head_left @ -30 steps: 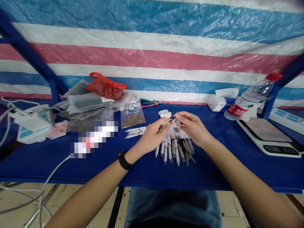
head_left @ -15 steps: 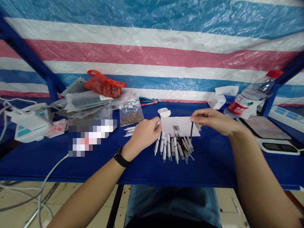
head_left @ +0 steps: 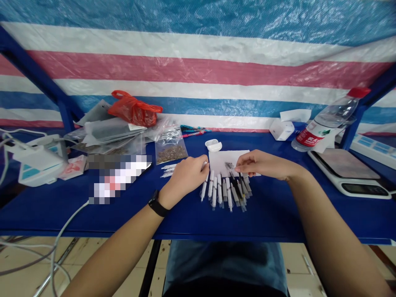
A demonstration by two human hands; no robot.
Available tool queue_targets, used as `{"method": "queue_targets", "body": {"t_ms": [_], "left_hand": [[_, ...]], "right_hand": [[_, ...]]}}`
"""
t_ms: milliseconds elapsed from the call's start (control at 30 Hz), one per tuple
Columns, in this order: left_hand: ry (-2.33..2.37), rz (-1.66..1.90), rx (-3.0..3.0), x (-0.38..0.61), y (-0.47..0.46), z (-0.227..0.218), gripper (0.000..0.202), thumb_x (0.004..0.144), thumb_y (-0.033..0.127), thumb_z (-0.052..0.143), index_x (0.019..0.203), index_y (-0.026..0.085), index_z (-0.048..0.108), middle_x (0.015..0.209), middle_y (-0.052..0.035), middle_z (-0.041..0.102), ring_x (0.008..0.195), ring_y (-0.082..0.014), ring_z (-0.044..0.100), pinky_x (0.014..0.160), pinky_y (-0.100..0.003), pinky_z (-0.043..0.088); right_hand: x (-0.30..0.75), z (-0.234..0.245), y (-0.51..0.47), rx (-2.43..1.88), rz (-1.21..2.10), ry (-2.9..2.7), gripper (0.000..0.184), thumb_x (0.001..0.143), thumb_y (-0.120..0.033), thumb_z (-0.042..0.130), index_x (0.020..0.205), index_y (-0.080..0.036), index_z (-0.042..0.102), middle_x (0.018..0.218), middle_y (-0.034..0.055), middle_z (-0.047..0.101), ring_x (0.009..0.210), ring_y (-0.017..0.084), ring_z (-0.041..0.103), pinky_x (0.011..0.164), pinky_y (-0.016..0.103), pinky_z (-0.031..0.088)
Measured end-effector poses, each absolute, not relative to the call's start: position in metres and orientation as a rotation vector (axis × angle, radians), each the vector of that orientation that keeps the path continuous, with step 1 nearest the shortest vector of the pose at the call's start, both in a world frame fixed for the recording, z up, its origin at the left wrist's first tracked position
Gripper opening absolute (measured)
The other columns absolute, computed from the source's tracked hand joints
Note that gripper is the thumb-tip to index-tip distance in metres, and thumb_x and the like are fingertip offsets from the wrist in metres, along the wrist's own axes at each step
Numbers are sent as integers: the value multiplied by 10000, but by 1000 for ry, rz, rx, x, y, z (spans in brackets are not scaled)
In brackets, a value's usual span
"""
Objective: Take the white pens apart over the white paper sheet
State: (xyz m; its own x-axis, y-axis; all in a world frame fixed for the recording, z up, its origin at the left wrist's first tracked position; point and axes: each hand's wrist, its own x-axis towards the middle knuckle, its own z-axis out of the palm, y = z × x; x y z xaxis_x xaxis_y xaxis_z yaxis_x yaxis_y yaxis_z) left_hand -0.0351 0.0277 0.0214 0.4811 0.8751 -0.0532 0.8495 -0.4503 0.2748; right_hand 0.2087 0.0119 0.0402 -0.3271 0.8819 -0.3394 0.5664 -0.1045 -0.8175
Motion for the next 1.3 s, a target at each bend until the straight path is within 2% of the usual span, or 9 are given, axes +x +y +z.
{"method": "queue_targets", "body": {"t_ms": [200,400,700,767,900,1133,1300], "left_hand": [[1463,117,2469,-36,29,19,192,998,232,426,946,208,609,712,-30,634,644,-203,587,529,-293,239],[1436,96,2491,-36,28,18,220,985,210,419,944,219,635,674,-31,621,642,-216,591,539,-298,246],[1436,100,2489,-36,29,15,199,981,215,445,927,216,636,695,-35,633,659,-217,606,538,-294,254],[1439,88,2491,-36,29,16,190,986,225,450,939,218,634,700,-35,638,678,-222,614,537,-293,254],[1407,104,2451,-37,29,17,156,979,230,469,911,219,609,648,-17,609,635,-209,597,523,-290,246],[1369,147,2418,-39,30,14,153,970,257,477,856,217,571,651,-11,614,601,-196,583,524,-297,246],[1393,116,2423,-40,30,14,158,975,277,467,865,221,566,634,-15,596,610,-210,575,527,-298,238]], "right_hand": [[206,36,13,-1624,1352,-1904,418,691,-593,797,653,-196,673,649,1,570,617,143,502,571,289,367],[205,28,15,-1691,1264,-1964,392,721,-585,775,681,-201,708,648,10,602,637,168,547,589,305,402],[208,37,13,-1693,1177,-1915,385,709,-573,774,739,-192,728,689,17,609,646,162,514,584,299,356],[209,40,12,-1624,1210,-1960,353,744,-541,754,808,-195,730,707,11,613,658,161,528,596,295,365],[214,39,11,-1537,1307,-1986,346,757,-500,764,940,-220,673,616,-46,550,603,150,526,575,282,372],[217,39,10,-1577,1410,-2007,346,725,-493,799,832,-228,604,610,-33,606,604,165,559,575,291,387],[206,40,8,-1521,1408,-2117,341,761,-507,772,867,-223,613,634,-24,623,612,169,570,569,288,370]]}}
